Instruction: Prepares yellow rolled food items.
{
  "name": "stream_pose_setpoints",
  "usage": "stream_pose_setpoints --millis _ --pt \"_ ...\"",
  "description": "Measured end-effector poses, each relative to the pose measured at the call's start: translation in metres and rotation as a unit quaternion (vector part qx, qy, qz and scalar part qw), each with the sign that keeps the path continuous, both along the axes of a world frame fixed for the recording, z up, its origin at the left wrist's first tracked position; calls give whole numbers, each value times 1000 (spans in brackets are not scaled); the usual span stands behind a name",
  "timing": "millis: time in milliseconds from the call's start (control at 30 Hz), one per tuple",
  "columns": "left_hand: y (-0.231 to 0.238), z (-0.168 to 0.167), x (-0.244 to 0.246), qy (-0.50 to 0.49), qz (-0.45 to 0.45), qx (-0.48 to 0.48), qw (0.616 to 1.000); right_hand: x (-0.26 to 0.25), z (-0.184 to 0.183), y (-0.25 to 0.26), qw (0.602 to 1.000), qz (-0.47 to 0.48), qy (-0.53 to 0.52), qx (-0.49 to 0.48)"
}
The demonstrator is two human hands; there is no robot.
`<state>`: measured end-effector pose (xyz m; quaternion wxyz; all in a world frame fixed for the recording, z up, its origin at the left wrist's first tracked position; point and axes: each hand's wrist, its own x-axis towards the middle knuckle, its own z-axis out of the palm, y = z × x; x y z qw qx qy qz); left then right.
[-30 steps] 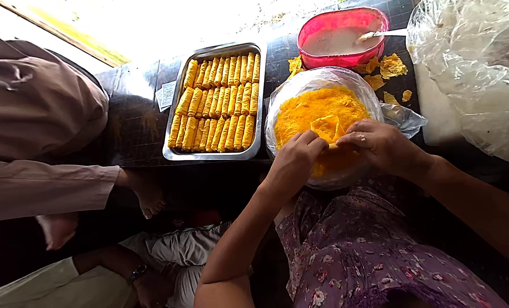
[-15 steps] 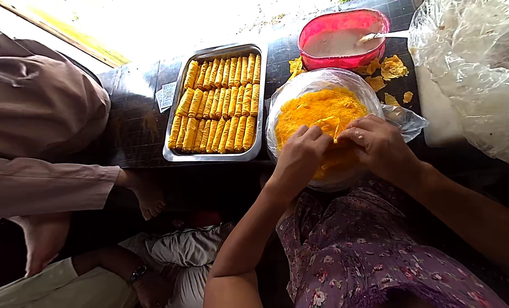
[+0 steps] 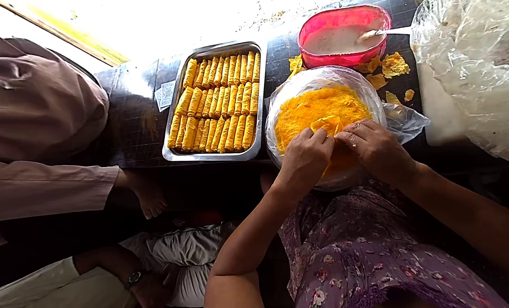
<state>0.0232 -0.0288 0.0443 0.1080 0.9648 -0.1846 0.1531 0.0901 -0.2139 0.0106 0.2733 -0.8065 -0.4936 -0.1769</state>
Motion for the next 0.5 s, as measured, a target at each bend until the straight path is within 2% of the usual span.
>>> stream_pose_setpoints --millis 233,400,500 --pt "-1 -2 -1 -7 1 8 1000 3 -5 -1 999 12 -34 -6" --pt "-4 -1 -6 -21 9 25 999 15 26 -3 996 9 89 -16" --pt "-6 0 -9 -22 16 27 999 46 52 10 989 -53 140 14"
